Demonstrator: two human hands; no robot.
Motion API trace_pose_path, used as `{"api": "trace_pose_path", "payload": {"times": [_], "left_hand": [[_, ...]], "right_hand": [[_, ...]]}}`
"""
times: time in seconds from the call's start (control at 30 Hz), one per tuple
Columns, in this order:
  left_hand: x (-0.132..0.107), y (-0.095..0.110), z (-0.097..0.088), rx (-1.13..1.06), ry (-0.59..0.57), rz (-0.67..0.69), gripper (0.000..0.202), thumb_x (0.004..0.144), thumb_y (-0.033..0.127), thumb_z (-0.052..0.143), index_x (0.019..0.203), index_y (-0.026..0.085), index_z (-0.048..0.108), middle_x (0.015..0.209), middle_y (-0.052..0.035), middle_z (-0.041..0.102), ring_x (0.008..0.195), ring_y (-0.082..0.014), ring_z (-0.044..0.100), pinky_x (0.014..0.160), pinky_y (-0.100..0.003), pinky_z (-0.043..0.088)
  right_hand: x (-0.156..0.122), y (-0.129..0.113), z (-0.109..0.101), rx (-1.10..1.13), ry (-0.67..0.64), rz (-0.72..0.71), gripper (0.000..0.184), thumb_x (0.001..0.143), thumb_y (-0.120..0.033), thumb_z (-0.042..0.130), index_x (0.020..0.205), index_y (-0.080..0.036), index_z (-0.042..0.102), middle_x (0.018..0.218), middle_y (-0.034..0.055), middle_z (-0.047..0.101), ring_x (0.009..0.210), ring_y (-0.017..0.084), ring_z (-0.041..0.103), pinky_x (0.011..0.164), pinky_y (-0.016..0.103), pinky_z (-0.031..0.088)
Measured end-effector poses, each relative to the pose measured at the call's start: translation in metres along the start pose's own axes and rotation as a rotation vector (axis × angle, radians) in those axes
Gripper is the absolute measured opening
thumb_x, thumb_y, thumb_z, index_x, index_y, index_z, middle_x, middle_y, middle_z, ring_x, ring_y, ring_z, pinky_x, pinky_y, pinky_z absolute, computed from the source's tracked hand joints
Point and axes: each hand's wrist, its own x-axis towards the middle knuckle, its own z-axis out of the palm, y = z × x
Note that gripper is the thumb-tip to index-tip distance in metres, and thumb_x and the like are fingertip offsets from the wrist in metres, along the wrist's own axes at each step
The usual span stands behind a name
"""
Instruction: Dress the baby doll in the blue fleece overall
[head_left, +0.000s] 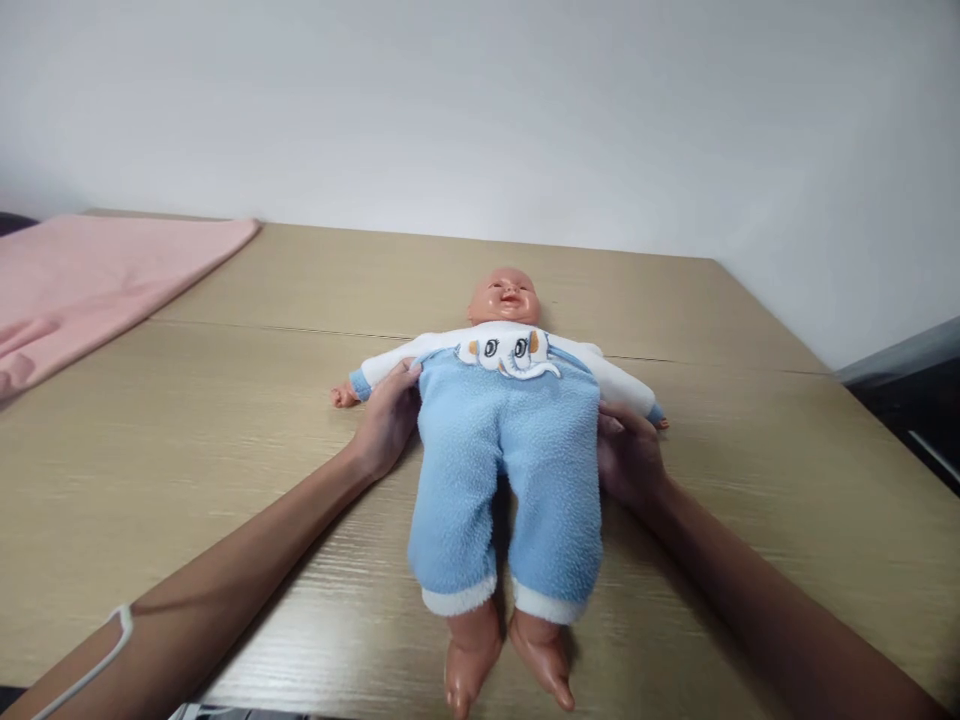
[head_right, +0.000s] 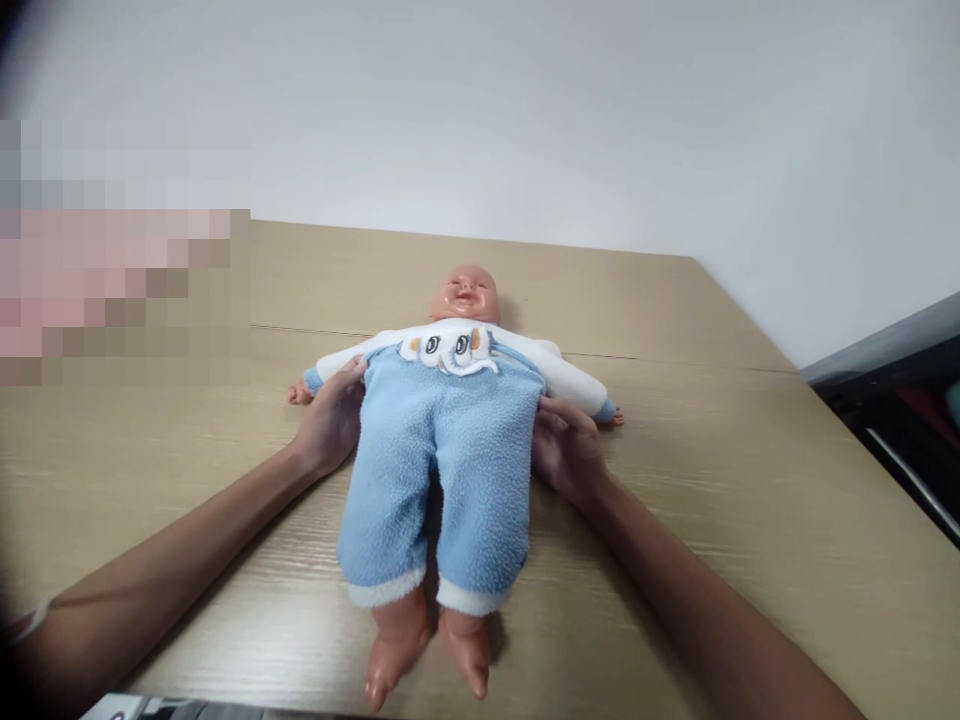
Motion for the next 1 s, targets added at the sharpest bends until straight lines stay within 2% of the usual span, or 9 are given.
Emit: {"api": "trace_pose_path", "payload": {"times": [0.13,0.27,0.43,0.53,0.63,0.87,1.0], "left_hand": [[0.001,-0.005,-0.008,0.075,-0.013,0.012,0.029,0.093,0.045,0.089,0.094,0.02,0.074,0.09,0.001,0.065,0.083,-0.0159,0.054,0.08,-0.024,0.046],[-0.001,-0.006,-0.01,0.173,-0.012,0.067,0.034,0.093,0.053,0.089,0.098,0.022,0.075,0.093,0.0014,0.066,0.085,-0.0159,0.052,0.082,-0.024,0.045],[-0.003,-0.002,-0.004,0.235,0.016,0.106,0.037,0.093,0.056,0.089,0.095,0.021,0.075,0.088,0.0015,0.061,0.083,-0.0168,0.049,0.079,-0.025,0.043],[-0.003,0.0,-0.001,0.261,0.026,0.118,0.034,0.095,0.052,0.088,0.092,0.021,0.075,0.087,0.0008,0.061,0.083,-0.0176,0.049,0.08,-0.025,0.043],[-0.002,-0.001,-0.003,0.268,0.026,0.129,0.031,0.096,0.051,0.087,0.092,0.021,0.076,0.087,0.0005,0.061,0.084,-0.0181,0.05,0.082,-0.026,0.044],[-0.002,-0.006,-0.01,0.207,0.003,0.132,0.032,0.096,0.053,0.088,0.103,0.025,0.073,0.09,0.002,0.062,0.086,-0.0171,0.051,0.081,-0.023,0.042],[-0.003,-0.005,-0.008,0.23,0.051,0.189,0.028,0.095,0.049,0.089,0.098,0.025,0.075,0.095,0.0007,0.065,0.091,-0.0182,0.053,0.087,-0.024,0.043]], "right_hand": [[0.001,0.001,-0.001,0.034,0.042,0.002,0.016,0.082,-0.041,0.072,0.074,-0.029,0.064,0.071,0.0038,0.07,0.098,0.037,0.075,0.086,0.052,0.066],[0.001,0.003,0.005,0.01,0.042,-0.031,0.02,0.086,-0.047,0.074,0.08,-0.03,0.066,0.085,0.0054,0.077,0.107,0.037,0.074,0.088,0.05,0.065],[-0.004,0.007,0.01,-0.019,0.081,-0.213,0.016,0.093,-0.045,0.076,0.093,-0.031,0.069,0.092,0.0006,0.072,0.098,0.027,0.069,0.088,0.039,0.061],[-0.006,0.012,0.008,-0.07,0.122,-0.225,0.016,0.094,-0.041,0.08,0.097,-0.029,0.069,0.088,-0.0024,0.067,0.086,0.022,0.063,0.08,0.033,0.056],[-0.005,0.017,0.005,-0.166,0.172,-0.247,0.021,0.094,-0.044,0.082,0.101,-0.028,0.07,0.081,-0.0044,0.064,0.078,0.02,0.058,0.071,0.03,0.05],[0.004,0.025,-0.003,-0.301,0.331,-0.358,0.025,0.088,-0.041,0.083,0.099,-0.026,0.067,0.087,-0.0035,0.066,0.081,0.019,0.058,0.075,0.031,0.047],[0.003,0.025,-0.005,-0.347,0.415,-0.439,0.024,0.086,-0.037,0.082,0.1,-0.026,0.066,0.092,-0.0012,0.066,0.086,0.021,0.06,0.08,0.034,0.048]]}}
